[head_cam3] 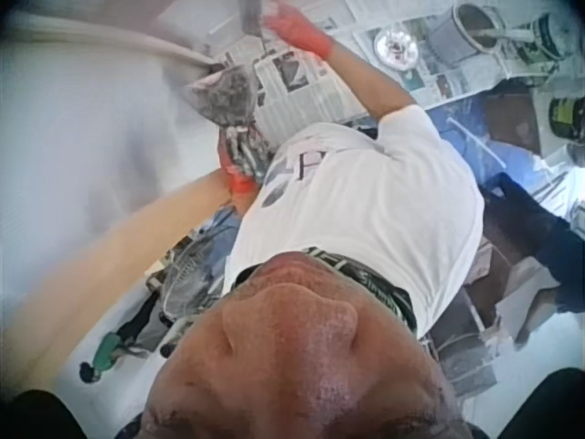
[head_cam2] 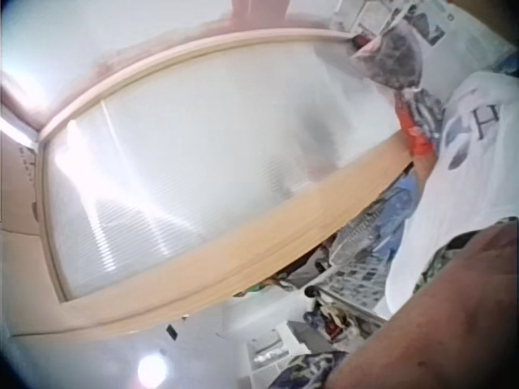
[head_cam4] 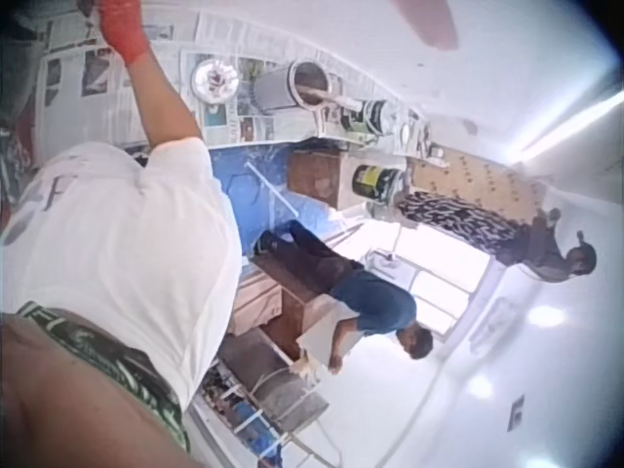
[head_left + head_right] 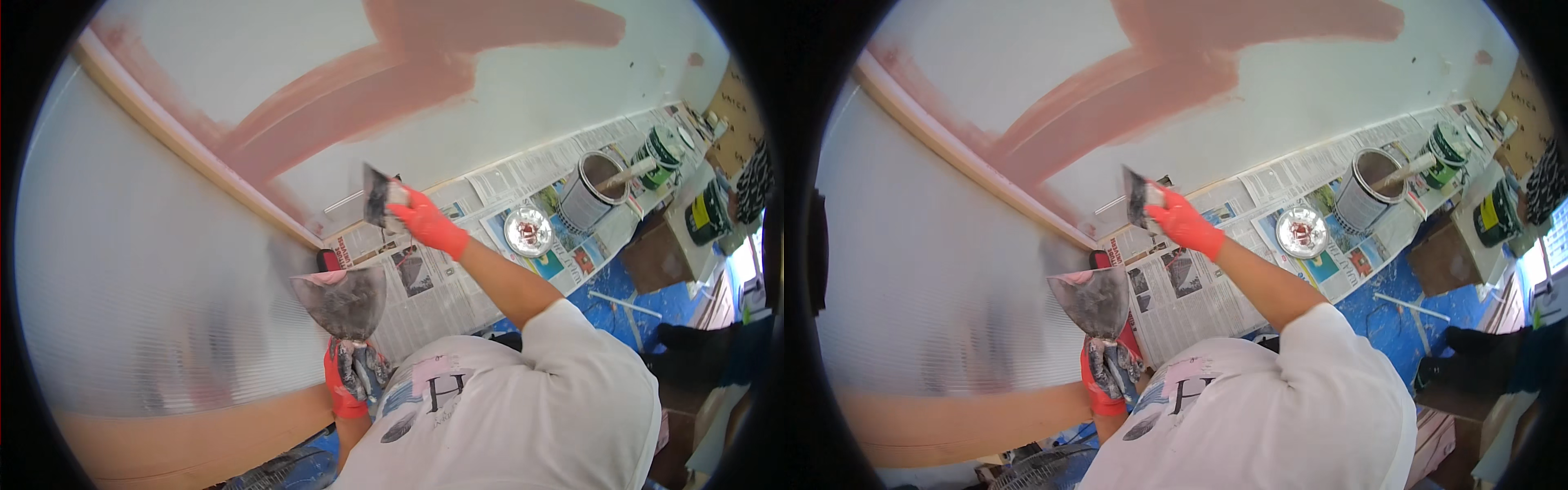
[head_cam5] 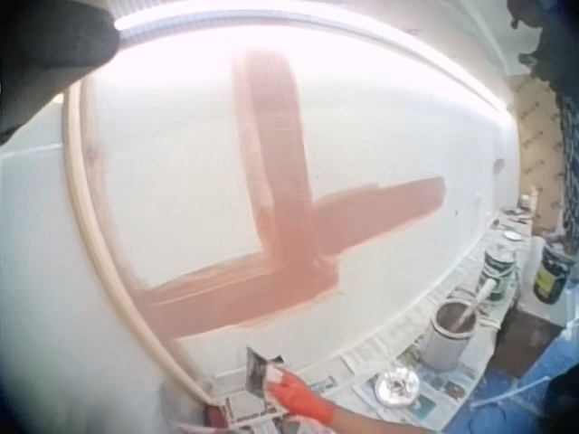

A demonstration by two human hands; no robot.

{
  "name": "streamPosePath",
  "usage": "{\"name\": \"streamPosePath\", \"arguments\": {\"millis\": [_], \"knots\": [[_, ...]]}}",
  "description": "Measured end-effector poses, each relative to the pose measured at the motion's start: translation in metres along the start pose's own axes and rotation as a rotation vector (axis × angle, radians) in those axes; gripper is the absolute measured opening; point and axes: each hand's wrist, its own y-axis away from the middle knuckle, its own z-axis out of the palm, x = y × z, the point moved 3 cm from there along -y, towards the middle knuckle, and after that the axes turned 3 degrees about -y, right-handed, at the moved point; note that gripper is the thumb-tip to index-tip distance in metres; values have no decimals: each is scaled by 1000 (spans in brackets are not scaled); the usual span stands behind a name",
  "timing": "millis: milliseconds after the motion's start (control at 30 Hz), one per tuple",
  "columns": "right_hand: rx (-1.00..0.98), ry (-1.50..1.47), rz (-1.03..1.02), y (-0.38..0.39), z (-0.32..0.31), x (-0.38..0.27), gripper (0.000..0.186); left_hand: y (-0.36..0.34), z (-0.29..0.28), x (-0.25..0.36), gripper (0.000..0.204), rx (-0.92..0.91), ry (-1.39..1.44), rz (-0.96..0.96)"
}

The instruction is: The person mixes joint compound on a hawk and then applies it to a wall surface using a putty knife, smoothing the compound over seams and joints.

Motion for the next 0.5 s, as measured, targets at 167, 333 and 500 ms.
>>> {"name": "streamPosePath", "arguments": {"millis": [167,333,500], "knots": [[-273,367,-313,63,10,-95,59,-3,-1,-19,29,-203,339,-106],[-535,693,-586,104,21,-135,56,-8,14,-15,30,-250,212,-161],[-144,-162,261,99,-54,-52,40,-30,25,3,24,68,-297,306]]}}
